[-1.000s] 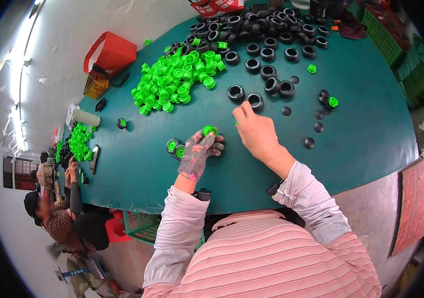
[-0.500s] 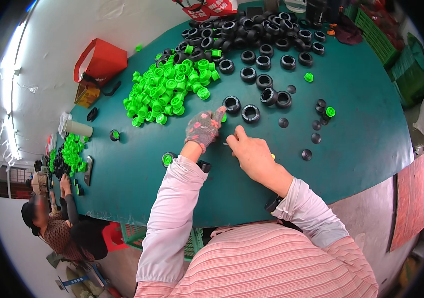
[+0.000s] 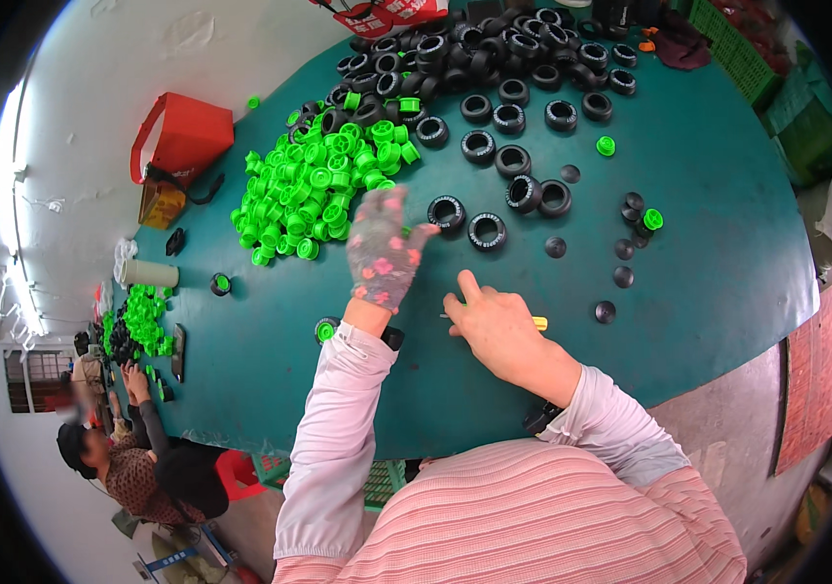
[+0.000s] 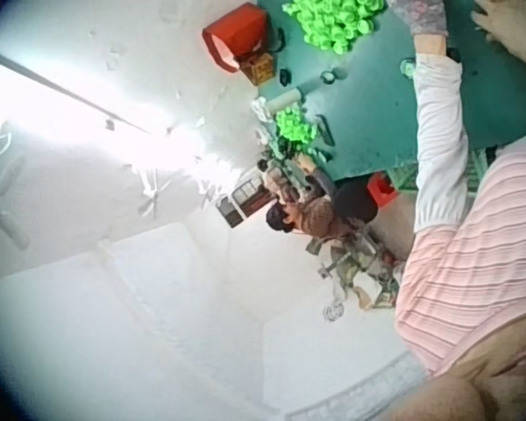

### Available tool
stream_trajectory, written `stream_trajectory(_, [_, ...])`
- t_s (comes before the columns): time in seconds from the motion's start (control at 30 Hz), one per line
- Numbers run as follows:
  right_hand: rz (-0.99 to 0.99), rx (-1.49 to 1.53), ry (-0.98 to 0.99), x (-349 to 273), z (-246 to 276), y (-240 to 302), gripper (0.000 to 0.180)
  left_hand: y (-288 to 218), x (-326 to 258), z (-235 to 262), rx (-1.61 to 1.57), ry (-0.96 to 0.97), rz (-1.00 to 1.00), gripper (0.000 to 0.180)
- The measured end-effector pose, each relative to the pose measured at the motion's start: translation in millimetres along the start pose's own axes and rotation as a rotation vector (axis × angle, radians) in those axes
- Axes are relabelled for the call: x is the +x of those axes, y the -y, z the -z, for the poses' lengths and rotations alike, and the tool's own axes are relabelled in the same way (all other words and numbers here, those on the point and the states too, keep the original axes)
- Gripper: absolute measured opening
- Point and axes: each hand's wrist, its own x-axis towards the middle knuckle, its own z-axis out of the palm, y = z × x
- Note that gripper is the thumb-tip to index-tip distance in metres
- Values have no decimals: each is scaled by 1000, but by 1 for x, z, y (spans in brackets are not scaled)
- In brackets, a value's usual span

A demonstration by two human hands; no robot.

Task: Assembling plastic toy wheels by fitting green rims into black tires and adding center caps.

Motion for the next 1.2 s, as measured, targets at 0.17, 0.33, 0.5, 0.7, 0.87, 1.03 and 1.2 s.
stream_trajectory(0.17, [1, 23, 48, 0, 5, 2, 33, -18, 23, -16, 78, 317, -272, 64])
stream_trajectory(0.33, [44, -47, 96, 5, 7, -4, 35, -11, 3, 12, -592, 39, -61, 52])
stream_trajectory(0.5, [19, -36, -109, 7, -4, -6, 23, 3, -65, 36, -1621, 204, 584, 53])
stream_trajectory(0.7, [111, 158, 29, 2, 3, -7, 37, 19, -131, 28, -1926, 165, 793, 55])
stream_trajectory(0.87, [-16, 409, -166, 14, 3, 8, 41, 12, -129, 26, -1905, 193, 771, 51])
stream_trajectory(1.03, [13, 436, -238, 18, 0, 12, 45, -11, -119, 27, -1800, 274, 818, 43])
stream_trajectory(1.2, [76, 633, -194, 19, 0, -4, 47, -13, -115, 30, -1708, 311, 812, 41])
